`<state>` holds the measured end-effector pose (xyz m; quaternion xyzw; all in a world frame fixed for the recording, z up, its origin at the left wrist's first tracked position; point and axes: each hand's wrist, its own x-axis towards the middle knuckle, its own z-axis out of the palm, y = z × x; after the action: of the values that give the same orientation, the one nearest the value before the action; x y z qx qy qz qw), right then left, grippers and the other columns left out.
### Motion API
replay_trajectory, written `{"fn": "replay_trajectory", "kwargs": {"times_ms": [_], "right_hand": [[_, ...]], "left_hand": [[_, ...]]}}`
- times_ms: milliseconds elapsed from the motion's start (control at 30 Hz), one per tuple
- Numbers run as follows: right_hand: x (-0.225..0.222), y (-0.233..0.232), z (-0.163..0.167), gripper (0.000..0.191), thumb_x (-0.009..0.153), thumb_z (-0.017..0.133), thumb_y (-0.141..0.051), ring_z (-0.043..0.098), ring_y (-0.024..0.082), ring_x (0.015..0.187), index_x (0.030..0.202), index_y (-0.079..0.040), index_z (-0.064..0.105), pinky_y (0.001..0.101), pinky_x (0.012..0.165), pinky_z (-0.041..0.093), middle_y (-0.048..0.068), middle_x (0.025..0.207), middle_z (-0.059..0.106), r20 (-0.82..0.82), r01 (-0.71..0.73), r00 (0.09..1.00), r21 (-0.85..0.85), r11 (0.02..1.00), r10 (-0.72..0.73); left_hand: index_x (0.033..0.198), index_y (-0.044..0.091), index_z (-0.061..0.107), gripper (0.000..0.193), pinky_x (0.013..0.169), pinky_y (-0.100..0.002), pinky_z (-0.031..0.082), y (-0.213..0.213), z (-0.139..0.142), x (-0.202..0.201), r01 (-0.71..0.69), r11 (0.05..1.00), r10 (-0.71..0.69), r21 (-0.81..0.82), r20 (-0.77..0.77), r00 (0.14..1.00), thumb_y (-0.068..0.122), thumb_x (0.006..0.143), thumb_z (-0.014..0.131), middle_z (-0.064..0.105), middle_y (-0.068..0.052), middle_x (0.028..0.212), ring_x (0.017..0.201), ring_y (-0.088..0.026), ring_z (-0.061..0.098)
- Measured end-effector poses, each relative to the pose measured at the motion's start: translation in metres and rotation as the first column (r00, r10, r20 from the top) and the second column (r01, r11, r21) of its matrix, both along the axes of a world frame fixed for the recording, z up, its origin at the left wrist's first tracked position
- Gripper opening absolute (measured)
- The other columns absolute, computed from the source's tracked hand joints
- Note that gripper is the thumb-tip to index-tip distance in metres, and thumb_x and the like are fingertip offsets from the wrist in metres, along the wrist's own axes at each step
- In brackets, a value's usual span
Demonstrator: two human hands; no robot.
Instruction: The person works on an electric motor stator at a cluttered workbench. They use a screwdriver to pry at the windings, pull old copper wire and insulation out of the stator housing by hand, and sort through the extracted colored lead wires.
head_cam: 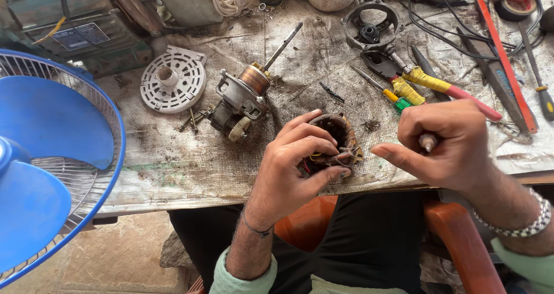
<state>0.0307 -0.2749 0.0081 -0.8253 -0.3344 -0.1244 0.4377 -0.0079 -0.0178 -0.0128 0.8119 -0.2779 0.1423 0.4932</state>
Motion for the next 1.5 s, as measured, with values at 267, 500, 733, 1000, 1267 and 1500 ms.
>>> {"fn": "replay_trajectory", "kwargs": {"times_ms": [267,500,733,1000,1267,1500], "right_hand": [[-0.028,0.017,0.003,0.021,0.079,0.075,-0.002,0.049,0.0,0.053,0.098,-0.004,0.066,0.0179,0.044,0.037,0.002,0.085,0.067,-0.045,-0.011,0.999,0.027,1.0,0.012],[-0.024,0.024,-0.014,0.021,0.088,0.067,0.004,0.046,-0.003,0.054,0.108,-0.004,0.067,0.0159,0.044,0.029,0.001,0.088,0.064,-0.261,0.228,0.951,0.225,0.947,-0.167],[-0.022,0.022,-0.033,0.04,0.092,0.065,0.005,0.046,0.0,0.07,0.129,-0.003,0.054,0.0177,0.057,0.038,0.003,0.107,0.061,-0.422,0.363,0.877,0.263,0.894,-0.232],[-0.018,0.032,-0.03,0.057,0.094,0.058,0.007,0.062,0.013,0.113,0.148,-0.003,0.042,0.028,0.097,0.055,0.01,0.134,0.052,-0.336,0.257,0.932,0.336,0.906,-0.14],[-0.02,0.04,-0.019,0.027,0.087,0.069,0.002,0.049,0.037,0.142,0.112,-0.007,0.076,0.0486,0.119,0.041,0.016,0.142,0.054,0.099,0.361,0.932,-0.13,0.924,-0.35],[-0.017,0.037,-0.02,0.025,0.074,0.073,-0.015,0.03,0.039,0.15,0.098,-0.012,0.079,0.0549,0.125,0.022,0.016,0.144,0.052,0.101,0.239,0.97,-0.263,0.935,-0.219]], "left_hand": [[0.099,0.012,0.071,0.026,0.128,-0.061,0.03,-0.003,0.006,-0.008,-0.02,0.999,0.016,0.049,0.079,0.997,0.007,0.079,0.086,0.069,-0.003,0.11,0.139,-0.033,0.057],[0.098,0.015,0.071,0.019,0.132,-0.061,0.029,-0.001,0.001,-0.012,-0.05,0.999,0.05,0.0,0.081,0.995,0.01,0.086,0.086,0.07,0.001,0.1,0.132,-0.027,0.065],[0.099,0.009,0.07,0.011,0.132,-0.059,0.035,0.003,-0.005,-0.011,-0.086,0.987,0.096,-0.135,0.07,0.993,0.007,0.091,0.078,0.076,-0.003,0.098,0.126,-0.027,0.071],[0.092,0.004,0.07,0.004,0.111,-0.044,0.055,0.004,0.013,-0.005,-0.116,0.974,0.107,-0.196,-0.058,0.993,0.004,0.088,0.071,0.074,-0.006,0.094,0.117,-0.026,0.073],[0.085,0.0,0.07,0.005,0.086,-0.037,0.061,-0.002,0.04,0.004,-0.208,0.976,0.212,0.067,-0.058,0.976,0.003,0.08,0.07,0.075,-0.011,0.088,0.101,-0.025,0.075],[0.089,-0.002,0.071,0.004,0.072,-0.027,0.069,0.005,0.041,0.006,-0.251,0.968,0.245,-0.009,-0.19,0.951,-0.001,0.087,0.067,0.077,-0.015,0.094,0.109,-0.023,0.078]]}}
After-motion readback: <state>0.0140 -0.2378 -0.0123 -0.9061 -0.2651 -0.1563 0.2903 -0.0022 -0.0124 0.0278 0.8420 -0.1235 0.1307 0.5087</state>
